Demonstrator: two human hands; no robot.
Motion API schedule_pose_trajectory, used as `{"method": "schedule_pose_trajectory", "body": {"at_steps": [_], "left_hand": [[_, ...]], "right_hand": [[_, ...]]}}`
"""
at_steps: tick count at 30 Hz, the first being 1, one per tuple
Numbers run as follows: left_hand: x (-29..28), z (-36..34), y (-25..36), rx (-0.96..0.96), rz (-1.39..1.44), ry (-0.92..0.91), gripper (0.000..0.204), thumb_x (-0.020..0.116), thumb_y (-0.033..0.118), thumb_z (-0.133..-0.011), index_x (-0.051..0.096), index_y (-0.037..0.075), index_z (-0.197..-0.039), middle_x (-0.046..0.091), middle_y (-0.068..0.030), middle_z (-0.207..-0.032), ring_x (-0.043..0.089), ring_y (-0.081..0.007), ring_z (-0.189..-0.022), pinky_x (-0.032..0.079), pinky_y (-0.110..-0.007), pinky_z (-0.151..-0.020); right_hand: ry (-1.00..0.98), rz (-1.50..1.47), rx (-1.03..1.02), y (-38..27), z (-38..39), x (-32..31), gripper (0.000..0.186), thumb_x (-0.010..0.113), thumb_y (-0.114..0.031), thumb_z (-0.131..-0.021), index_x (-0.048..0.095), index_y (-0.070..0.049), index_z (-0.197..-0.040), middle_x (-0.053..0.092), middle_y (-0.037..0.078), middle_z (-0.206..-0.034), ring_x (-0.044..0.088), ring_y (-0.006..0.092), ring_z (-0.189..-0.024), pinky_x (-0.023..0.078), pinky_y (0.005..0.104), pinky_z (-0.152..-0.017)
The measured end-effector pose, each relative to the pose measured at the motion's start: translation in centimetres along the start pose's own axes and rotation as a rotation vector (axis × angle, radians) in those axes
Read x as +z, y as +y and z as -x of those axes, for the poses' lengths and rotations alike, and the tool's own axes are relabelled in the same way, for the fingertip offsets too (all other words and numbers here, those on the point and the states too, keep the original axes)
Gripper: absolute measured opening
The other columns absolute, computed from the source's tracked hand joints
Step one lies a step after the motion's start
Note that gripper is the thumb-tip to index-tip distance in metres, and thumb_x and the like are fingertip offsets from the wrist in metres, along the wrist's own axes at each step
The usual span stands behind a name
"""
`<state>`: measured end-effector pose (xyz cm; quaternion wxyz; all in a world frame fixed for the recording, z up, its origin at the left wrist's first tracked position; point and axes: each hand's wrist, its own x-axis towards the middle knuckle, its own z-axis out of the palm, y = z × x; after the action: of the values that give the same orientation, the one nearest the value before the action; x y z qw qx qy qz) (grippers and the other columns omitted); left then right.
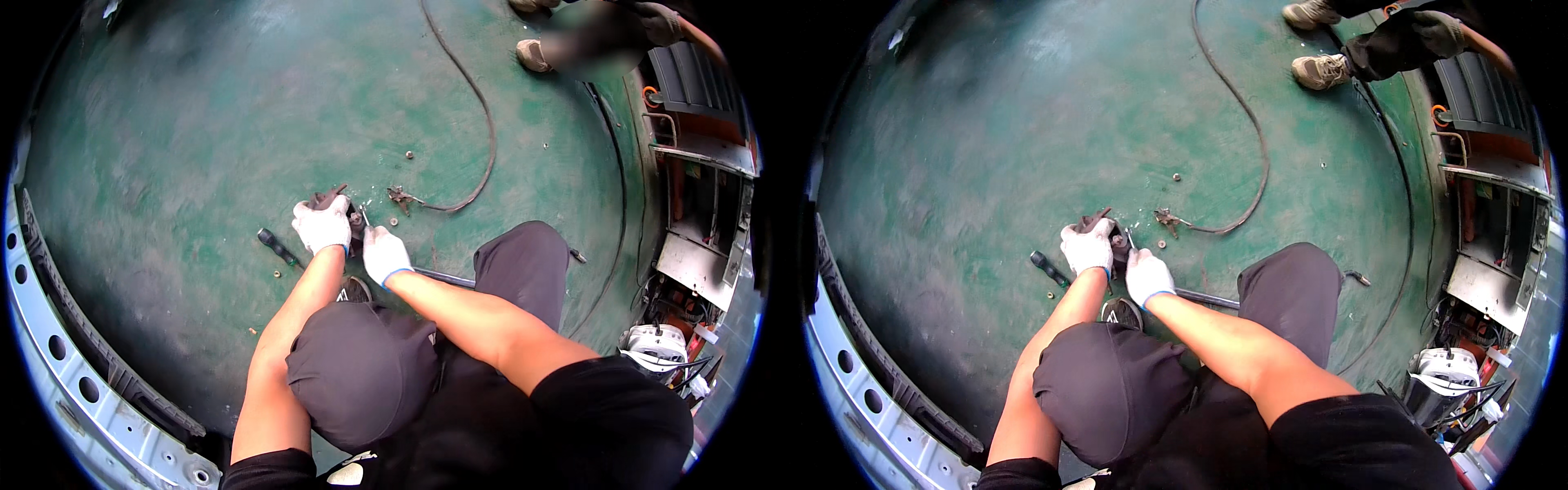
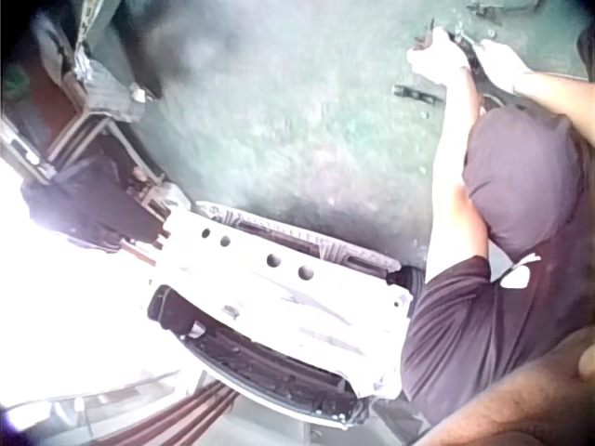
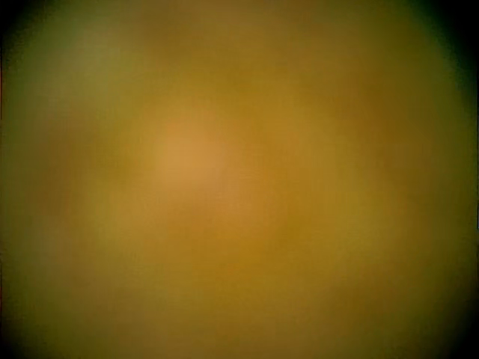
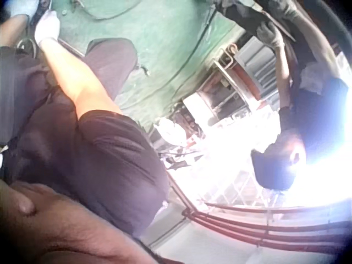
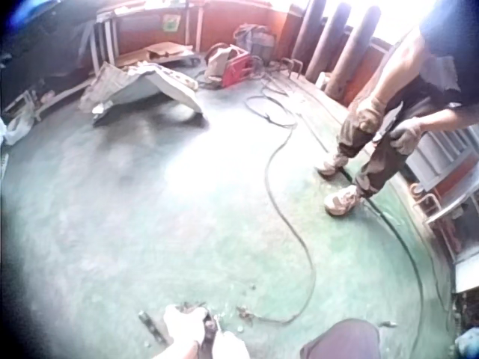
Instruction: The person sits on the floor and welds a metal part using a welding torch, creating bright sparks. They pause to inspect the part and use a wrench to tighten bolts before resuming welding. The person repeats this cycle of welding and tightening throughout the clip.
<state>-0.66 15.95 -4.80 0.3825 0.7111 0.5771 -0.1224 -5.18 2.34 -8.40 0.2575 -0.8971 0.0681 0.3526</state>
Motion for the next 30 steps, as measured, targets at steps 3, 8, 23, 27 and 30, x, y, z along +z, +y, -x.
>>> {"method": "schedule_pose_trajectory", "body": {"at_steps": [3,8,23,27,30], "left_hand": [[-0.3,0.8,0.5,-0.016,-0.012,-0.001,0.089,0.088,0.042,-0.075,0.057,-0.001,-0.147,0.059,-0.0313,-0.144,0.062,-0.0461,-0.134,0.051,-0.051,-0.116],[0.7,1.1,-0.1,0.0,-0.028,0.045,0.09,0.09,0.041,-0.074,0.059,-0.002,-0.147,0.063,-0.0301,-0.142,0.066,-0.0453,-0.131,0.052,-0.051,-0.114],[0.9,-0.8,-0.6,0.003,0.039,0.028,0.086,0.088,0.041,-0.077,0.059,-0.001,-0.146,0.06,-0.0307,-0.144,0.063,-0.0462,-0.133,0.051,-0.053,-0.116],[1.4,0.4,-0.7,0.061,-0.054,0.126,0.082,0.094,0.033,-0.074,0.063,-0.007,-0.139,0.072,-0.0298,-0.133,0.075,-0.0424,-0.117,0.061,-0.048,-0.102],[1.6,-0.3,-0.2,0.023,0.064,0.117,0.081,0.093,0.031,-0.075,0.063,-0.008,-0.139,0.072,-0.0299,-0.133,0.074,-0.0422,-0.119,0.061,-0.048,-0.102]], "right_hand": [[0.061,-0.022,-0.169,2.0,0.6,0.4,0.045,0.042,-0.042,-0.117,0.063,-0.003,-0.112,0.074,0.035,-0.106,0.071,0.0558,-0.104,0.055,0.0653,-0.094],[0.029,-0.098,-0.126,4.2,0.1,1.2,0.042,0.043,-0.043,-0.117,0.064,-0.007,-0.116,0.074,0.034,-0.108,0.07,0.0555,-0.106,0.055,0.0653,-0.093],[-0.074,-0.017,0.095,-1.6,-0.8,-1.1,0.053,0.04,-0.043,-0.116,0.072,0.0,-0.116,0.076,0.034,-0.114,0.073,0.0515,-0.113,0.057,0.0609,-0.102],[0.02,-0.03,-0.065,2.5,0.2,0.2,0.046,0.041,-0.044,-0.117,0.062,-0.004,-0.112,0.075,0.034,-0.101,0.073,0.0548,-0.099,0.057,0.0665,-0.089],[0.026,-0.052,-0.133,3.0,-1.2,0.2,0.044,0.041,-0.045,-0.117,0.062,-0.006,-0.114,0.075,0.033,-0.101,0.072,0.0549,-0.1,0.056,0.0653,-0.088]]}}
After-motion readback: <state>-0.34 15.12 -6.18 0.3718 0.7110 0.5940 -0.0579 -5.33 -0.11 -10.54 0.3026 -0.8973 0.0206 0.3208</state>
